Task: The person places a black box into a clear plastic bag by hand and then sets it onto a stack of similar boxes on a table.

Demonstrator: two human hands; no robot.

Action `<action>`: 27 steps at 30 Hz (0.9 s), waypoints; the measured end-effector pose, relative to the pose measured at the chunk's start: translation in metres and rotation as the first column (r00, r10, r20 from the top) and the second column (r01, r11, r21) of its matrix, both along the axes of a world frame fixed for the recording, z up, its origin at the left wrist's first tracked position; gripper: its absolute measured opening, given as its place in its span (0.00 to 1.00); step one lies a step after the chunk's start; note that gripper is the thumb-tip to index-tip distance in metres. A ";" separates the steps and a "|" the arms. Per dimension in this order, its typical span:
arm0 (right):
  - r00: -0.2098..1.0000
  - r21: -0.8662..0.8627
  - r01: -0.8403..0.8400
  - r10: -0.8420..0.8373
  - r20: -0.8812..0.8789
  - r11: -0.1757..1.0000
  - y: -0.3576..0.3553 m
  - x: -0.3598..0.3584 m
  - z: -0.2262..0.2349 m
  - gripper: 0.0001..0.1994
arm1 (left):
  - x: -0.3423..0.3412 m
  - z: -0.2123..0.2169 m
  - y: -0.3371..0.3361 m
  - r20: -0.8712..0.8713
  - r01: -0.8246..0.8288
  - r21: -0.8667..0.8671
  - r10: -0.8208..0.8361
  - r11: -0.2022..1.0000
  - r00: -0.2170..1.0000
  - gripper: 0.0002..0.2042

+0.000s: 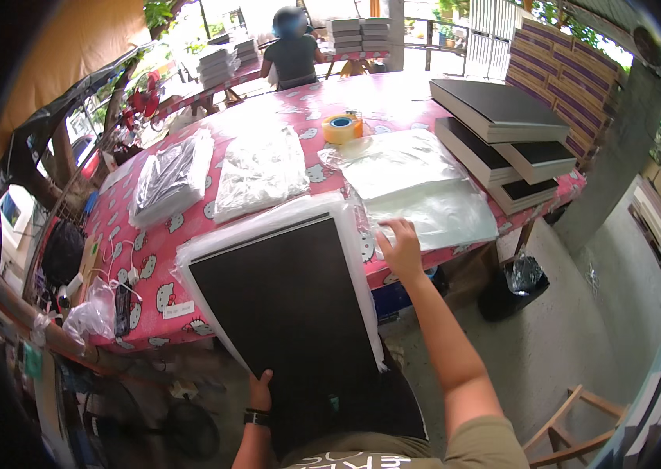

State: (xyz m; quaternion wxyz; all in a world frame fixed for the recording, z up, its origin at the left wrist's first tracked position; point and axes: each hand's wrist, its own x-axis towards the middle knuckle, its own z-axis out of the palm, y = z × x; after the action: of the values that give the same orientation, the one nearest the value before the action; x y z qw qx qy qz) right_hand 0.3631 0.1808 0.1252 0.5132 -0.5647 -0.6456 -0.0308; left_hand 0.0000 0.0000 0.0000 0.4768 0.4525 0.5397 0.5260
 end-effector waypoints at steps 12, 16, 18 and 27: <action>0.902 -0.643 0.365 -0.085 0.423 0.673 0.113 0.042 -0.005 0.40 | -0.003 -0.024 -0.003 -0.102 0.002 -0.033 -0.005 0.999 0.995 0.32; 0.913 -0.725 0.293 0.043 0.406 0.624 0.111 0.040 0.011 0.36 | 0.000 0.001 -0.009 -0.290 -0.104 -0.160 0.054 0.981 0.955 0.30; 0.912 -0.682 0.282 0.032 0.409 0.675 0.103 0.043 0.001 0.36 | 0.006 0.009 -0.009 -0.357 -0.153 -0.163 0.086 0.975 0.930 0.29; 0.952 -0.377 0.178 -0.062 0.300 0.909 0.085 0.059 -0.017 0.27 | -0.004 -0.012 -0.007 -0.558 -0.195 -0.184 0.061 0.963 0.827 0.33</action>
State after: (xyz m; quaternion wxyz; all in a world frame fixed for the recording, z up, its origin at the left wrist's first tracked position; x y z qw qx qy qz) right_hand 0.4223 0.2659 0.1083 0.2872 -0.6865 -0.6679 -0.0099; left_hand -0.0044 -0.0072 -0.0116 0.3154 0.4873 0.7406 0.3386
